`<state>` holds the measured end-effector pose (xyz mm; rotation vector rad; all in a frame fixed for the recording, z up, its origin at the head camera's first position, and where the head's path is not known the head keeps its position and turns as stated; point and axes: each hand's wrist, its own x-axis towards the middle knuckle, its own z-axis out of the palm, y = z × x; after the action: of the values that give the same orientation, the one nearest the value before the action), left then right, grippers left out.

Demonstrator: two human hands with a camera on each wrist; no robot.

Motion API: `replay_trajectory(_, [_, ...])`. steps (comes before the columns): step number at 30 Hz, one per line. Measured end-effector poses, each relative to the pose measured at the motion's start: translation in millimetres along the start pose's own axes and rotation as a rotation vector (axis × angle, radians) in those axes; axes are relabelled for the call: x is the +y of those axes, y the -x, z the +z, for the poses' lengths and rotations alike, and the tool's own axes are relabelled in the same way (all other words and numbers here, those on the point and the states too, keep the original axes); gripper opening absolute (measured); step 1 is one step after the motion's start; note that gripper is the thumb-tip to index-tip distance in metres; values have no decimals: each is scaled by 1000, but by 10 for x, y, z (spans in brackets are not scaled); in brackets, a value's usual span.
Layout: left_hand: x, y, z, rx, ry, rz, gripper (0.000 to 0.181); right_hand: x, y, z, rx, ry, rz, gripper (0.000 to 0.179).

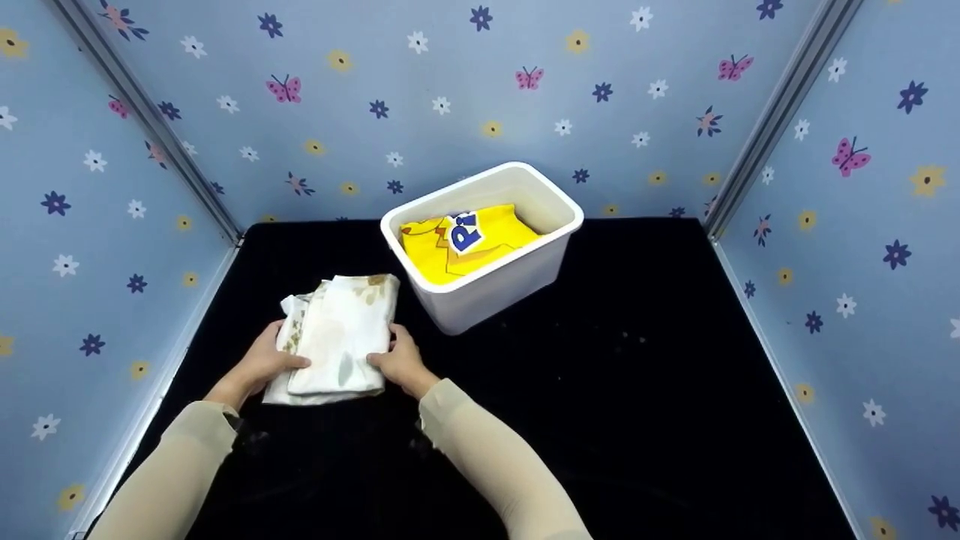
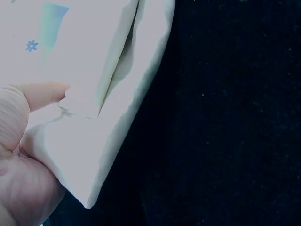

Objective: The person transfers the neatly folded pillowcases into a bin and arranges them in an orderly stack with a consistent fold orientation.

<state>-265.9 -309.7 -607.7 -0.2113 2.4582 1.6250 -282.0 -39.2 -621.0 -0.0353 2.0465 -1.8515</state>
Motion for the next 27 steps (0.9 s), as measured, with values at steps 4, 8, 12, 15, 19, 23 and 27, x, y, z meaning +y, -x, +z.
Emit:
replay_trajectory(4, [3,-8,6,-8,9,10,99,34,-14,22,-18,-30,-18,74])
replay_trajectory(8, [10,-18,12,-4,-13,14,98,33,-16,16,1,-44,-30,74])
replay_trajectory(12, [12,-28,30,8,-35,19,96,38,-31,7,14,-53,-22,73])
replay_trajectory(15, [8,-28,45,22,-41,25,97,50,-41,5,11,-34,-12,72])
replay_trajectory(19, [25,-12,42,43,-26,18,95,48,-46,-7,8,-12,-14,72])
replay_trajectory(23, [62,1,20,62,28,-10,91,30,-50,-32,4,-25,-28,72])
replay_trajectory(27, [90,0,-5,71,64,-45,87,19,-50,-65,-12,-50,-43,71])
